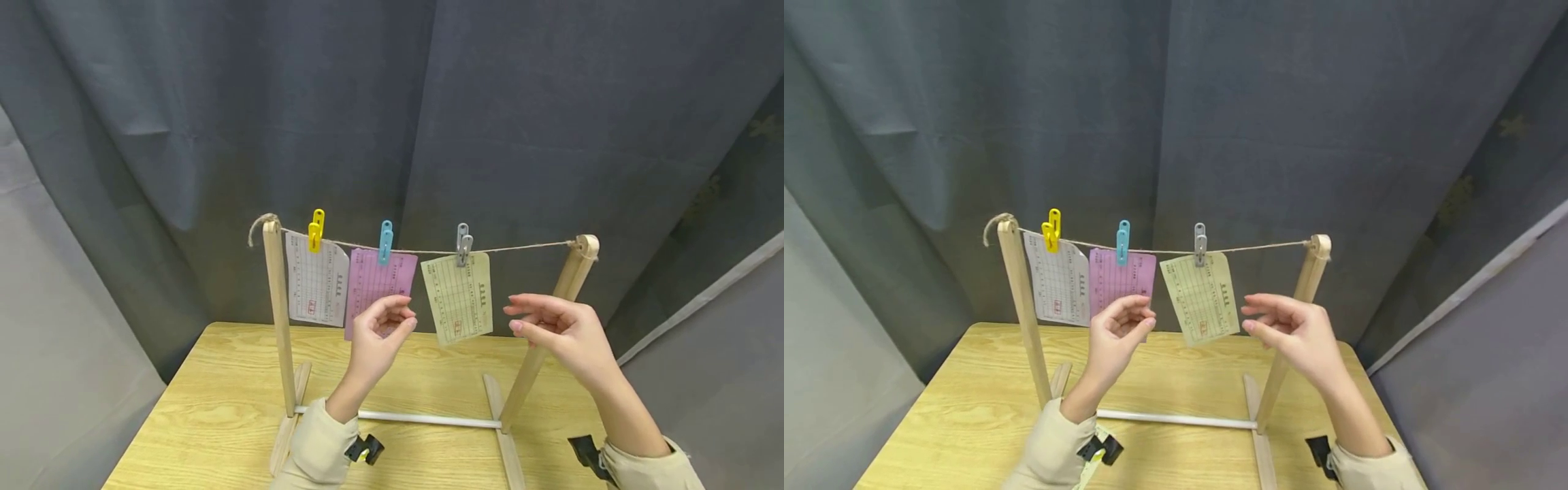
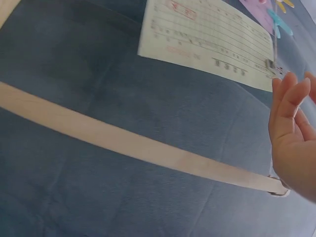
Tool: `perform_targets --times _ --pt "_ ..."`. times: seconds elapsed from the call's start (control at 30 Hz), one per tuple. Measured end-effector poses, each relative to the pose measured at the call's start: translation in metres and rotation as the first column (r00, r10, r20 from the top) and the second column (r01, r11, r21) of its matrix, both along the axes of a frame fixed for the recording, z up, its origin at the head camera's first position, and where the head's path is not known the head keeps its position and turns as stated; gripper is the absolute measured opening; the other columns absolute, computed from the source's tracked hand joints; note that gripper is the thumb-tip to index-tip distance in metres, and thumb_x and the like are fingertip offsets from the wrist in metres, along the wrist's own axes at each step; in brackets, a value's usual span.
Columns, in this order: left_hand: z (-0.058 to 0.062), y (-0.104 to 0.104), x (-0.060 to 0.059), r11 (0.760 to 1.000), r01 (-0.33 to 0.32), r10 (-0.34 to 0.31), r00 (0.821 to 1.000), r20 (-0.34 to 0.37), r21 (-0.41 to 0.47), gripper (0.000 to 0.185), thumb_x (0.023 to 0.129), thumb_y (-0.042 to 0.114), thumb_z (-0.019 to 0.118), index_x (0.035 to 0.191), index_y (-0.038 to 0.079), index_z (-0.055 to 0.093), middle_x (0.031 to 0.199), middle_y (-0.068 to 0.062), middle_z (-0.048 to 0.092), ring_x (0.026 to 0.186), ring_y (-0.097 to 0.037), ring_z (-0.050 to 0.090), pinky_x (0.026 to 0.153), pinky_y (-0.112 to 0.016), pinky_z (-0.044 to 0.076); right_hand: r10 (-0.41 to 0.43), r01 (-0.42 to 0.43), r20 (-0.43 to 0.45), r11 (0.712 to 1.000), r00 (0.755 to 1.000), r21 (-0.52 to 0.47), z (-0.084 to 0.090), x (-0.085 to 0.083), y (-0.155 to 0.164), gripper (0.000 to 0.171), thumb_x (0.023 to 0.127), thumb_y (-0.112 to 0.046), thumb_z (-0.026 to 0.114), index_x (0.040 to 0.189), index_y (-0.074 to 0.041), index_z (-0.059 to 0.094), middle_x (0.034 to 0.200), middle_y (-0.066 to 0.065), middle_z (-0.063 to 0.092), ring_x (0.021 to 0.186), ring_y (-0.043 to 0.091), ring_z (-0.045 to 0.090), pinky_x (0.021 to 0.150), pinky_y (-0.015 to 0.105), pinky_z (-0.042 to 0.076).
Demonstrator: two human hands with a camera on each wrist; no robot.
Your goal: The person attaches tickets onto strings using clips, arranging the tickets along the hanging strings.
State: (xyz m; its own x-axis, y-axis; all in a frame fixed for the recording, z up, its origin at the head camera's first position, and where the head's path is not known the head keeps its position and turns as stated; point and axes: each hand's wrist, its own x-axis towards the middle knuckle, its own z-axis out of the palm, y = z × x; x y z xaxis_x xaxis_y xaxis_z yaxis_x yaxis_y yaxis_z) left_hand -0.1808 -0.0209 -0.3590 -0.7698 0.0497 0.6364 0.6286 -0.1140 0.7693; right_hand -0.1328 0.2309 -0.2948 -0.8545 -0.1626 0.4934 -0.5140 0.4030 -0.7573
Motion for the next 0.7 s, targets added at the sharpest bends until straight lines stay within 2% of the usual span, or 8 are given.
perform_targets --times 0.33,0.57,0.7 --pt "-0.019 -0.030 0.009 0.987 0.075 -0.087 0.993 -0.080 -0.144 0.023 0.077 -0.010 0.063 0.099 -0.011 0.059 0.079 -0.021 0.062 0.071 -0.012 0.058 0.064 -0.028 0.051 -0.008 0.006 0.082 1.000 0.997 0.015 -0.030 0.008 0.014 0.028 0.080 0.001 0.065 0.107 0.006 0.060 0.091 -0.010 0.067 0.068 0.011 0.063 0.052 0.027 0.048" --pt "-0.039 -0.056 0.016 0.958 0.098 -0.111 0.993 -0.034 -0.269 0.023 0.076 -0.011 0.063 0.099 -0.009 0.060 0.079 -0.020 0.062 0.071 -0.011 0.058 0.064 -0.029 0.051 -0.034 0.030 0.136 0.999 0.990 0.034 -0.054 0.015 0.024 0.029 0.081 -0.003 0.066 0.108 0.005 0.061 0.092 -0.006 0.067 0.067 0.012 0.062 0.050 0.028 0.048" --pt "-0.037 -0.070 0.026 0.941 0.113 -0.126 0.992 -0.021 -0.320 0.022 0.075 -0.013 0.062 0.097 -0.012 0.058 0.077 -0.021 0.061 0.069 -0.013 0.058 0.062 -0.029 0.051 -0.015 0.010 0.147 0.999 0.989 0.031 -0.068 0.017 0.030 0.028 0.082 -0.001 0.064 0.108 0.007 0.060 0.091 -0.006 0.067 0.068 0.013 0.063 0.050 0.028 0.048"
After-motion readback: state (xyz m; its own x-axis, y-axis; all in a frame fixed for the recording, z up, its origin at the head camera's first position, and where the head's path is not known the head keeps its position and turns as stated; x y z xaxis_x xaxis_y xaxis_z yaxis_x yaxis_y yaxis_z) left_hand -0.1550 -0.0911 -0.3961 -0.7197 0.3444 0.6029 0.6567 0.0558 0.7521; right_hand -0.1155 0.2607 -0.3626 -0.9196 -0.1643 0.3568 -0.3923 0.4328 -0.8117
